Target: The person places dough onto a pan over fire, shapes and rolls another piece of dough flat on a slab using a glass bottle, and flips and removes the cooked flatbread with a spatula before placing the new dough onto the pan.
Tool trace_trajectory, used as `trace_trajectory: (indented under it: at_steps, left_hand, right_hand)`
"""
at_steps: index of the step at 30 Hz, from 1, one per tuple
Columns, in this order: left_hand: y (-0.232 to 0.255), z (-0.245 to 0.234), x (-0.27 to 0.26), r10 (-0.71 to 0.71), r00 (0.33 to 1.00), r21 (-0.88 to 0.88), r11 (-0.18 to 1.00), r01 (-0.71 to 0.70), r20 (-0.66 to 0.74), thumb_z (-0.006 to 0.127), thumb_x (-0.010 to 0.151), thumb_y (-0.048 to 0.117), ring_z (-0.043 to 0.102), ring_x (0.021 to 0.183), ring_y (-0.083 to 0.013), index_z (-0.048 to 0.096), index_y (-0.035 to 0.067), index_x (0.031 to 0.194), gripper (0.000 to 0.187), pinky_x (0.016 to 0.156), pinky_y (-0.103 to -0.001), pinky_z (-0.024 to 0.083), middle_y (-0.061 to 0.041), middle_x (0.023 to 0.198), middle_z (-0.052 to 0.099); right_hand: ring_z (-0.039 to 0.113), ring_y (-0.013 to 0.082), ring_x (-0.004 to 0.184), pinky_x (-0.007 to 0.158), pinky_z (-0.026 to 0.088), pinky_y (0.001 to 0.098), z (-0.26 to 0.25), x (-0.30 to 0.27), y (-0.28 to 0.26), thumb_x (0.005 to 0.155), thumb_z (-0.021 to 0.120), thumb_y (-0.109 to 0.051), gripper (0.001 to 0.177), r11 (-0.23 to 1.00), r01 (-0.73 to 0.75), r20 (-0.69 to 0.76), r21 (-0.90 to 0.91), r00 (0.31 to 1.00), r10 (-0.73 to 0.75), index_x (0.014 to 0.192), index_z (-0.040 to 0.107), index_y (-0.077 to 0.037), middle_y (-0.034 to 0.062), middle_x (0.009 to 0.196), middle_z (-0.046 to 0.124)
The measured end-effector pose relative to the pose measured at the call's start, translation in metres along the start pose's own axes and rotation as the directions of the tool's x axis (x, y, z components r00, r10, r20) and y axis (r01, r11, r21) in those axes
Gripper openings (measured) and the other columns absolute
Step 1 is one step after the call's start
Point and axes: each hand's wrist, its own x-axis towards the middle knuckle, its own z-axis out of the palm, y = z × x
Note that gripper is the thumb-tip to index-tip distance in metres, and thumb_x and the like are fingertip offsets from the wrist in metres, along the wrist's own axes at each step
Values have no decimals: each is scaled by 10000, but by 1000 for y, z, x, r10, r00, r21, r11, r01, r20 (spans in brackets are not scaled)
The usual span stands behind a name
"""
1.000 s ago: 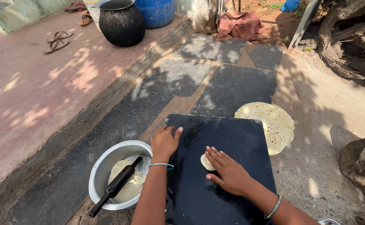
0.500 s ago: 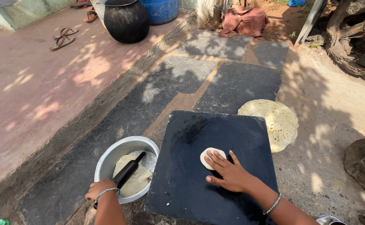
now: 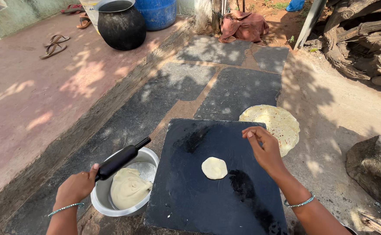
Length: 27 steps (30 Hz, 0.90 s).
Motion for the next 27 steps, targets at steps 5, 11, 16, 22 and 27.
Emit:
trace_trajectory:
  at_steps: [5, 11, 16, 22, 27]
  left_hand:
    - [167, -32, -77, 377, 897, -75, 912, -402, -232, 228, 1040, 550, 707, 683, -393, 751, 89, 705, 773, 679, -492, 580, -185, 697, 721]
    - [272, -6, -121, 618, 742, -101, 747, -657, -259, 379, 1084, 411, 647, 1013, -290, 694, 95, 795, 532, 947, -453, 484, -119, 963, 736]
    - [277, 17, -96, 628, 628, 57, 727, -685, -459, 473, 977, 414, 184, 1550, -325, 639, 114, 1047, 350, 1191, -659, 105, -145, 1617, 356]
    - [302, 9, -45, 537, 665, 19, 785, -619, -520, 410, 973, 638, 8, 1546, -353, 151, 132, 1607, 852, 1155, -673, -58, -166, 1677, 77]
    - [246, 40, -132, 742, 475, 101, 581, -808, -474, 355, 962, 720, -13, 1543, -370, 99, -6, 1598, 998, 1154, -632, -56, -257, 1656, 64]
  right_hand:
    - [609, 253, 1324, 1098, 469, 397, -13, 5, -20, 1063, 464, -245, 332, 954, 263, -13, -147, 964, -267, 1260, 678, -86, 90, 1387, 651]
    - [249, 198, 1523, 1222, 139, 514, 5, -31, 60, 1051, 326, -406, 519, 577, 311, 258, -755, 950, -175, 1509, 452, -197, -15, 1602, 399]
    - [233, 197, 1539, 1224, 171, 508, 21, -35, 117, 1056, 288, -399, 563, 663, 264, 249, -701, 961, -119, 1569, 359, -180, 8, 1631, 354]
    - [195, 211, 1542, 1218, 139, 517, 40, 27, 116, 1052, 299, -405, 575, 662, 193, 240, -724, 971, -20, 1571, 341, -159, 17, 1658, 300]
    - [166, 218, 1530, 1225, 94, 521, 3, -82, 86, 1042, 282, -404, 627, 571, 508, 396, -645, 861, -320, 1576, 261, -76, 74, 1647, 262]
